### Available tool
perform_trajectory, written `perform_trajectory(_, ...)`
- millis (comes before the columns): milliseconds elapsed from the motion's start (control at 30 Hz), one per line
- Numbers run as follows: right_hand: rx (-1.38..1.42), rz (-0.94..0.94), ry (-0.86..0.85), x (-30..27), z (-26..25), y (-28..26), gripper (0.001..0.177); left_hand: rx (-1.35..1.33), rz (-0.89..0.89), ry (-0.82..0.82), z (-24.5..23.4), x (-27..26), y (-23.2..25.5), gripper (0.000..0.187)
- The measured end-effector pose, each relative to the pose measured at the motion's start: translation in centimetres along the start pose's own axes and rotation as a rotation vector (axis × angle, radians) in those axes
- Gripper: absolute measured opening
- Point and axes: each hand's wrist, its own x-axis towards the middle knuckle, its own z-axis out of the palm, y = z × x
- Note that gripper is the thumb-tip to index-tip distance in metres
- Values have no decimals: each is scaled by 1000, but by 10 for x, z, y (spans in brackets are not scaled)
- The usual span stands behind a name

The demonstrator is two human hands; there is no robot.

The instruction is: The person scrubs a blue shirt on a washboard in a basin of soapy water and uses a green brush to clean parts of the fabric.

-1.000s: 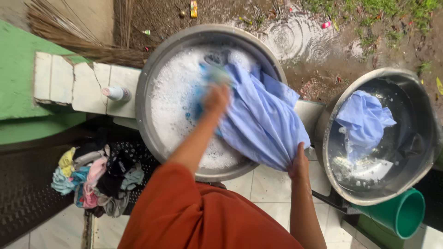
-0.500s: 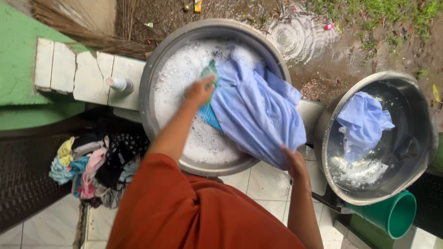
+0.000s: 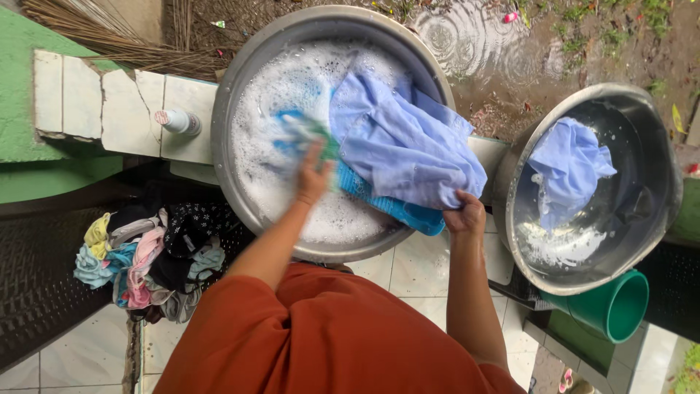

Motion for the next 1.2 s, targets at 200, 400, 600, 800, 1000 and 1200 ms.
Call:
perform_trajectory(200,111,-72,-6,23,-30,23,41,226,303,-356,168,-73,118,60)
perform_trajectory(400,42,43,225,10,-42,16,39,710,466,-461,181,-7,95,60)
perform_trajectory(600,-103,-118,359,-8,-35,31,38,675,-363,-204,37,101,61,59)
perform_trajectory(800,-378,-293,262,-20,-21,57,55,634,126,-427,143,-1,143,53)
perform_trajectory(1000,-537,-316,398,-50,-38,35,55,629,-132,-321,173,62,79,93)
perform_trajectory(1200,-426,-293,265,-49,-29,32,54,850,-112,-326,74,173,52,65)
